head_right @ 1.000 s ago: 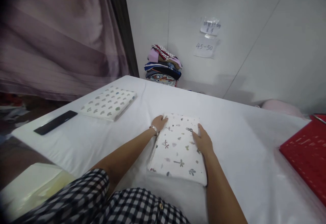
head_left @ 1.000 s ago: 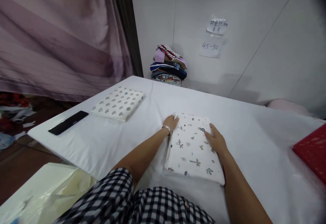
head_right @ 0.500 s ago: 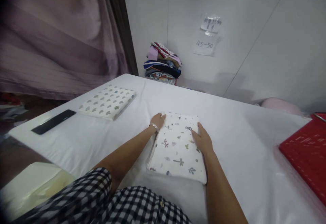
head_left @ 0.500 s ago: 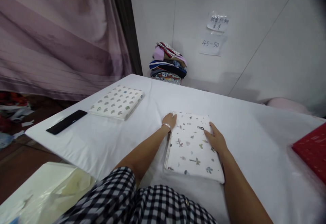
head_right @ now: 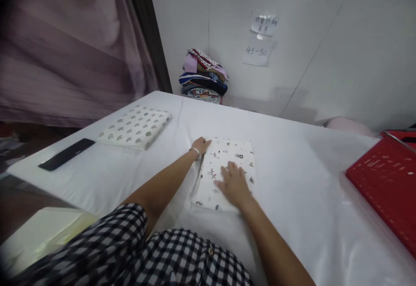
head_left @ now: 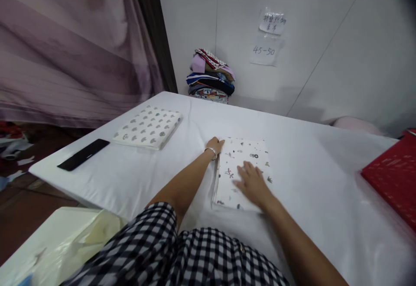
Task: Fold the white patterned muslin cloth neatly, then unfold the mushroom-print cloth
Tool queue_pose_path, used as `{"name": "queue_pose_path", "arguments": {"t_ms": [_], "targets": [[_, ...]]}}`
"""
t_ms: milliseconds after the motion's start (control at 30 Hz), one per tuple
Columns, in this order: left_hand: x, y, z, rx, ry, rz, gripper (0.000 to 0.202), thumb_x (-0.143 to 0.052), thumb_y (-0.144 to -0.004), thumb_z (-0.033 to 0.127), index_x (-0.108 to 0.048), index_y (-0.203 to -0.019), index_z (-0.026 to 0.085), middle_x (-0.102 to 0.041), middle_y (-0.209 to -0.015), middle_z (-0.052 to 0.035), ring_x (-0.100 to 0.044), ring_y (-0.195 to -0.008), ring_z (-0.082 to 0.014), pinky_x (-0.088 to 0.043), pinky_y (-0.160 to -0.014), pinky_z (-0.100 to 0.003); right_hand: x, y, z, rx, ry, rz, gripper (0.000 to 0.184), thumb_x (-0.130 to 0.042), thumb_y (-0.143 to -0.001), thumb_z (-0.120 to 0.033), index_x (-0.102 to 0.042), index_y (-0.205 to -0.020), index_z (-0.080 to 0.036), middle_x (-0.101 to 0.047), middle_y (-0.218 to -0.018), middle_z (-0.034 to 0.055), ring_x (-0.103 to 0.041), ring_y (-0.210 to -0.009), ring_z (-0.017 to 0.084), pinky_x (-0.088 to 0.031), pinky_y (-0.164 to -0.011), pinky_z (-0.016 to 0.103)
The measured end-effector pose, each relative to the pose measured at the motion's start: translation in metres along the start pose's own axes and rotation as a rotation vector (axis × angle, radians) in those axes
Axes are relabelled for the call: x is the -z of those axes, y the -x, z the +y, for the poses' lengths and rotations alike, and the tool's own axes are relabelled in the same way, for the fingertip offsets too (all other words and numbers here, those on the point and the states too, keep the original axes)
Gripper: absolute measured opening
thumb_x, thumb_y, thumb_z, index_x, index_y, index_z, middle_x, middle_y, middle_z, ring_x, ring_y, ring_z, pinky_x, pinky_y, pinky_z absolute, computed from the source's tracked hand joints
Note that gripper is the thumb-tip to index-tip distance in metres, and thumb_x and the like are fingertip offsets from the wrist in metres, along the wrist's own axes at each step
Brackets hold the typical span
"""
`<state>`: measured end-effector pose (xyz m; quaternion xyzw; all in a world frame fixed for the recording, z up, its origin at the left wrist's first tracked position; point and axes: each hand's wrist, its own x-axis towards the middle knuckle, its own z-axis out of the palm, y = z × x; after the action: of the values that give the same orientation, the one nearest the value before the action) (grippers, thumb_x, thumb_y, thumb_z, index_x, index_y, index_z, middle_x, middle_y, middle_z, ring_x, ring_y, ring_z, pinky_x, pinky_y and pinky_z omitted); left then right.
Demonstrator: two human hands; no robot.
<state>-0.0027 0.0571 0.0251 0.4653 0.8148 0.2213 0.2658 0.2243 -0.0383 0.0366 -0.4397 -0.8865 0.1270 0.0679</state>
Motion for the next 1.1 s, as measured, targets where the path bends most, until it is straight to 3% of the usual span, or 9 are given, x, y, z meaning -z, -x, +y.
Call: {"name": "queue_pose_path", "arguments": {"t_ms": [133, 233, 400, 533, 800, 900, 1100], "targets": [[0.005, -0.005, -0.001, 0.0, 0.078, -0.085, 0.035, -0.051, -0.084, 0.045, -0.058, -0.095, 0.013, -0.068, -0.084, -0.0088, -0.064, -0.068, -0.0167, -0.046, -0.06, -0.023, -0.024, 0.023, -0.056, 0.239, 0.005, -0.013, 0.066, -0.034, -0.089, -0.055, -0.035, -0.139, -0.011, -0.02, -0.149, 0.016, -0.012, -0.138, 0.028, -0.018, -0.11, 0.049], [0.008, -0.005, 0.001, 0.003, 0.133, -0.119, 0.034, -0.052, -0.084, 0.043, -0.059, -0.095, 0.012, -0.067, -0.076, -0.0075, -0.061, -0.057, -0.014, -0.046, -0.052, -0.022, -0.033, 0.03, -0.074, 0.285, 0.007, 0.028, 0.071, -0.039, -0.088, -0.055, -0.032, -0.14, -0.007, -0.021, -0.148, 0.0183, -0.012, -0.138, 0.028, -0.019, -0.11, 0.048], [0.018, 0.01, 0.0, -0.011, 0.184, -0.149, 0.031, -0.054, -0.082, 0.042, -0.061, -0.084, 0.011, -0.064, -0.064, -0.0058, -0.059, -0.052, -0.0133, -0.045, -0.048, -0.021, -0.04, 0.033, -0.076, 0.303, 0.045, 0.1, 0.067, -0.047, -0.087, -0.044, -0.031, -0.139, -0.006, -0.023, -0.147, 0.0187, -0.016, -0.137, 0.029, -0.021, -0.11, 0.048], [0.028, 0.04, -0.015, -0.041, 0.216, -0.156, 0.027, -0.057, -0.081, 0.04, -0.059, -0.082, 0.013, -0.064, -0.064, -0.0027, -0.056, -0.048, -0.0101, -0.042, -0.046, -0.019, -0.041, 0.034, -0.076, 0.314, 0.047, 0.14, 0.065, -0.052, -0.084, -0.039, -0.034, -0.137, -0.005, -0.027, -0.146, 0.0194, -0.02, -0.136, 0.03, -0.024, -0.109, 0.048], [0.026, 0.109, -0.054, -0.067, 0.418, -0.425, 0.023, -0.05, -0.084, 0.026, -0.052, -0.064, 0.015, -0.057, -0.053, 0.0029, -0.051, -0.04, -0.0065, -0.038, -0.04, -0.017, -0.03, 0.035, -0.08, 0.314, -0.11, 0.202, 0.045, -0.049, -0.086, -0.031, -0.045, -0.127, -0.013, -0.048, -0.129, 0.0152, -0.042, -0.118, 0.027, -0.037, -0.098, 0.045], [0.023, 0.119, -0.059, -0.065, 0.484, -0.459, 0.021, -0.052, -0.082, 0.027, -0.052, -0.064, 0.015, -0.057, -0.053, 0.0034, -0.052, -0.041, -0.0073, -0.038, -0.039, -0.017, -0.03, 0.038, -0.086, 0.251, -0.137, 0.241, 0.042, -0.052, -0.084, -0.029, -0.046, -0.123, -0.015, -0.052, -0.119, 0.0138, -0.046, -0.109, 0.026, -0.04, -0.092, 0.043], [0.017, 0.122, -0.064, -0.092, 0.486, -0.408, 0.02, -0.055, -0.08, 0.022, -0.05, -0.062, 0.016, -0.052, -0.046, 0.0056, -0.048, -0.038, -0.006, -0.035, -0.038, -0.016, -0.036, 0.04, -0.086, 0.185, -0.086, 0.295, 0.029, -0.055, -0.083, -0.028, -0.055, -0.109, -0.016, -0.055, -0.103, 0.0117, -0.048, -0.096, 0.025, -0.042, -0.082, 0.04]]}}
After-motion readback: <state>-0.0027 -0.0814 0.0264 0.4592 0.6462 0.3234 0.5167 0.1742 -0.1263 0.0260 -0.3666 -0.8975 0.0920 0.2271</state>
